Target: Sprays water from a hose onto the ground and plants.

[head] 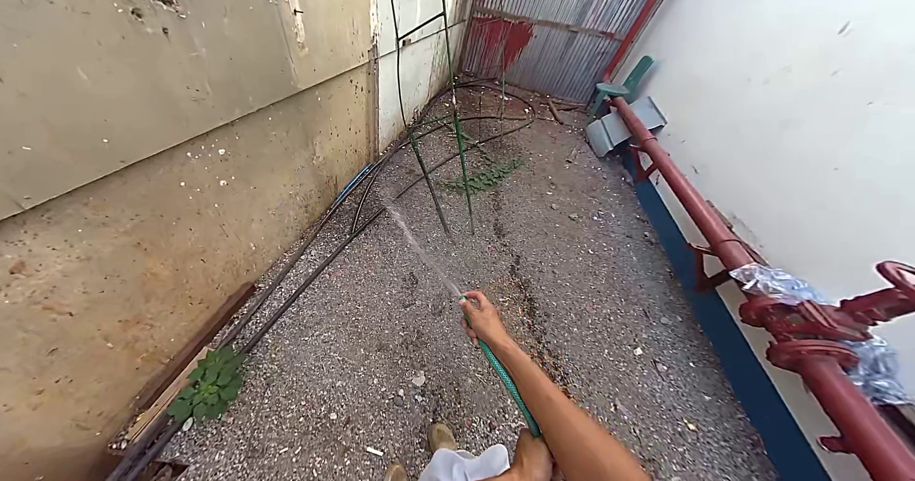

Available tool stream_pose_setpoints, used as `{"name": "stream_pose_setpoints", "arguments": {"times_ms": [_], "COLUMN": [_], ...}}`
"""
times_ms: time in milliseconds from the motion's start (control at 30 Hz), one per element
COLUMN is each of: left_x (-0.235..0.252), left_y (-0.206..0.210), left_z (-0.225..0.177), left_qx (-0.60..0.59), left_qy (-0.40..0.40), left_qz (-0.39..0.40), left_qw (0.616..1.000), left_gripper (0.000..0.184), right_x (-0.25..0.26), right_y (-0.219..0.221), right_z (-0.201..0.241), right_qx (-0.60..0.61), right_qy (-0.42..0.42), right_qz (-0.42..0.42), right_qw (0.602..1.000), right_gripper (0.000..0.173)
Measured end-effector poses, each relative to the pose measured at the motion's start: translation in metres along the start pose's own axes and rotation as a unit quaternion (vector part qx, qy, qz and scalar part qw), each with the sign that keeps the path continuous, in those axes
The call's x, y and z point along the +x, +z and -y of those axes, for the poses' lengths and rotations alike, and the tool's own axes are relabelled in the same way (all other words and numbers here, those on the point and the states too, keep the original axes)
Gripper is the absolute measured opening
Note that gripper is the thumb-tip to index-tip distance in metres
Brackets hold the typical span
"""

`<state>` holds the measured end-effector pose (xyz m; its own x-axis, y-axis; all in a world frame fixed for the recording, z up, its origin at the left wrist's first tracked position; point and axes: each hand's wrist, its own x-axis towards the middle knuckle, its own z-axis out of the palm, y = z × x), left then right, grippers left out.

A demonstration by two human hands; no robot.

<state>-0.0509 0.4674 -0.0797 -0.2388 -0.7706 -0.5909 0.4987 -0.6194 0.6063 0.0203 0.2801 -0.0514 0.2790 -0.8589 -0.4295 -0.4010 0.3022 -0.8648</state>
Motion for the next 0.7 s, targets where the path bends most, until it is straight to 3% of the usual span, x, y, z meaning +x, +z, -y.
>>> {"name": "stream_pose_setpoints", "arguments": {"times_ms": [200, 333, 400, 467, 567, 700], "left_x": [0.002, 0.074, 0.089, 0.075, 0.014, 0.008], "left_y": [0.001, -0.022, -0.026, -0.023, -0.006, -0.003], "left_z": [-0.002, 0.058, 0.068, 0.053, -0.004, -0.007], "left_qx": [-0.004, -0.029, -0.039, -0.038, -0.013, -0.027], "left_qy": [0.004, 0.017, 0.022, 0.037, 0.007, 0.001], "left_qz": [-0.056, -0.019, -0.006, -0.002, -0.048, -0.037], "left_qw": [0.998, 0.999, 0.999, 0.999, 0.999, 0.999], "left_gripper": [0.029, 0.03, 0.031, 0.031, 0.032, 0.033], "right_x": [0.006, 0.014, 0.013, 0.012, 0.014, 0.016], "right_y": [0.006, -0.002, -0.009, -0.014, -0.014, 0.002], "right_z": [0.001, 0.0, 0.004, 0.008, 0.007, -0.005], "right_qx": [0.032, 0.086, 0.118, 0.159, 0.201, 0.148], "right_qy": [0.03, 0.002, -0.014, -0.032, -0.04, 0.021], "right_qz": [0.007, -0.047, -0.083, -0.117, -0.123, -0.021], "right_qw": [0.999, 0.995, 0.989, 0.98, 0.971, 0.989], "right_gripper": [0.035, 0.036, 0.037, 0.037, 0.037, 0.034]}}
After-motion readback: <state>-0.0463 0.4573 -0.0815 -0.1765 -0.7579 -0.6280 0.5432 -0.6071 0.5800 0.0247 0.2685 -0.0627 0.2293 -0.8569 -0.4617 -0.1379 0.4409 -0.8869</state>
